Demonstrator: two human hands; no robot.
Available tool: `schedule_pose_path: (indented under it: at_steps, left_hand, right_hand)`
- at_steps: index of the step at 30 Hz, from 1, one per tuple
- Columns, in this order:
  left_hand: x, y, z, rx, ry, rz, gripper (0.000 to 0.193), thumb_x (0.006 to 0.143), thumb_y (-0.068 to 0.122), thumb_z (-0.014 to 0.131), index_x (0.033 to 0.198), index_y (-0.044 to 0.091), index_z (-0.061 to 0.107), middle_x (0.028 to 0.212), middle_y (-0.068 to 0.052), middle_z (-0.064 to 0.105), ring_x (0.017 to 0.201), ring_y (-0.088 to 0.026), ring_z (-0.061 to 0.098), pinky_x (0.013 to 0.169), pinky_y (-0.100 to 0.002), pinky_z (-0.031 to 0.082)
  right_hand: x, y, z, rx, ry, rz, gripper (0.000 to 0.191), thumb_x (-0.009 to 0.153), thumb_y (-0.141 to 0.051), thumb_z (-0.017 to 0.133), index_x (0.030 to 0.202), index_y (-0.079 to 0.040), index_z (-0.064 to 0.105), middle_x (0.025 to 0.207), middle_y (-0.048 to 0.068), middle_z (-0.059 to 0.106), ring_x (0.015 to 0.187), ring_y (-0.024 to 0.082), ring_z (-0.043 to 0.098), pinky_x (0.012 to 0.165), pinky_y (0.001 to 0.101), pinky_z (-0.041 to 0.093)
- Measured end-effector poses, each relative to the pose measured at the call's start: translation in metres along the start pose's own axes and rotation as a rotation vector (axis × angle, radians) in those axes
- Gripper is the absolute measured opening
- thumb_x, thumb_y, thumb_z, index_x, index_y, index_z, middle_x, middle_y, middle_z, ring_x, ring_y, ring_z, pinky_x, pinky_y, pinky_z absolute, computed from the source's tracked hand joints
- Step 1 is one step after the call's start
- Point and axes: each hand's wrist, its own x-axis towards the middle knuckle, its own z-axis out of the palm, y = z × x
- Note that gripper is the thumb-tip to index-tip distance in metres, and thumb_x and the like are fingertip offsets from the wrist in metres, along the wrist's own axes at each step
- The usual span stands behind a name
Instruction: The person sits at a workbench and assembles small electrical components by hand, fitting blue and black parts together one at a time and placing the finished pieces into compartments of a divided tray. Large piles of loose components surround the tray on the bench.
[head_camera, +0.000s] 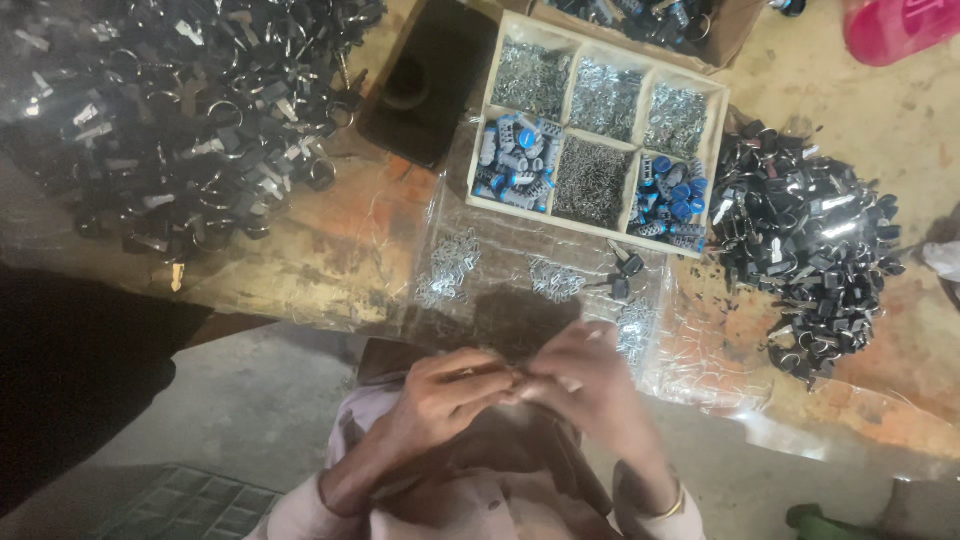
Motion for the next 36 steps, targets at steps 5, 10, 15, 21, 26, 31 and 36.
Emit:
schedule_pose_path:
  at_steps: [5, 10, 15, 21, 26, 31, 36]
  left_hand:
    - [0.004, 0.007, 0.002, 0.018, 0.077, -0.091, 0.03, 0.081, 0.004, 0.086, 0.108, 0.003, 0.074, 0.1, -0.01, 0.076, 0.084, -0.021, 0.077, 0.068, -0.03, 0.062]
    - [0.009, 0.008, 0.006, 0.045, 0.133, -0.15, 0.029, 0.079, 0.002, 0.086, 0.106, 0.003, 0.075, 0.098, -0.011, 0.076, 0.083, -0.021, 0.077, 0.068, -0.03, 0.062]
    - [0.011, 0.006, 0.01, 0.033, 0.156, -0.182, 0.028, 0.08, -0.002, 0.084, 0.106, 0.002, 0.075, 0.1, -0.012, 0.077, 0.084, -0.02, 0.077, 0.068, -0.029, 0.062]
    - [0.012, 0.004, 0.012, -0.089, 0.172, -0.201, 0.025, 0.084, -0.007, 0.079, 0.108, -0.001, 0.075, 0.104, -0.013, 0.076, 0.087, -0.018, 0.079, 0.07, -0.026, 0.066]
    - [0.014, 0.001, 0.018, -0.253, 0.173, -0.241, 0.025, 0.086, -0.011, 0.074, 0.109, -0.002, 0.074, 0.107, -0.016, 0.075, 0.089, -0.02, 0.08, 0.073, -0.027, 0.068]
    - [0.017, -0.002, 0.022, -0.238, 0.198, -0.255, 0.027, 0.082, -0.011, 0.079, 0.108, -0.002, 0.076, 0.103, -0.016, 0.077, 0.084, -0.019, 0.079, 0.068, -0.026, 0.063]
    - [0.02, -0.002, 0.021, -0.19, 0.201, -0.204, 0.027, 0.083, -0.01, 0.078, 0.108, -0.002, 0.075, 0.104, -0.015, 0.076, 0.085, -0.02, 0.078, 0.069, -0.026, 0.064]
  right_hand:
    - [0.015, 0.003, -0.043, -0.663, 0.328, 0.182, 0.034, 0.083, -0.016, 0.082, 0.117, -0.013, 0.078, 0.104, 0.007, 0.066, 0.098, 0.028, 0.06, 0.086, 0.0431, 0.046]
    - [0.022, 0.013, -0.058, -0.78, 0.246, 0.173, 0.031, 0.084, -0.018, 0.08, 0.115, -0.019, 0.078, 0.116, 0.009, 0.058, 0.111, 0.033, 0.055, 0.094, 0.0477, 0.042]
    - [0.015, 0.033, -0.06, -0.543, 0.293, 0.087, 0.021, 0.083, -0.007, 0.081, 0.102, -0.014, 0.075, 0.118, 0.008, 0.058, 0.104, 0.028, 0.059, 0.08, 0.0379, 0.054]
    - [-0.019, 0.065, -0.073, 1.031, 0.691, -0.215, 0.025, 0.08, -0.002, 0.083, 0.102, -0.008, 0.074, 0.083, 0.006, 0.069, 0.072, 0.015, 0.068, 0.083, 0.0318, 0.058]
    - [-0.039, 0.062, -0.04, 0.775, 0.329, 0.019, 0.024, 0.085, 0.012, 0.083, 0.103, 0.0, 0.073, 0.094, 0.012, 0.07, 0.079, 0.018, 0.079, 0.064, 0.0275, 0.06]
    - [-0.026, 0.038, -0.001, 0.615, 0.38, 0.387, 0.032, 0.076, 0.014, 0.078, 0.107, 0.005, 0.073, 0.098, 0.015, 0.072, 0.081, 0.019, 0.074, 0.067, 0.0277, 0.065]
    - [-0.021, 0.027, -0.002, 0.61, 0.348, 0.313, 0.023, 0.077, 0.012, 0.081, 0.098, 0.004, 0.076, 0.099, 0.015, 0.073, 0.081, 0.017, 0.075, 0.066, 0.0266, 0.063]
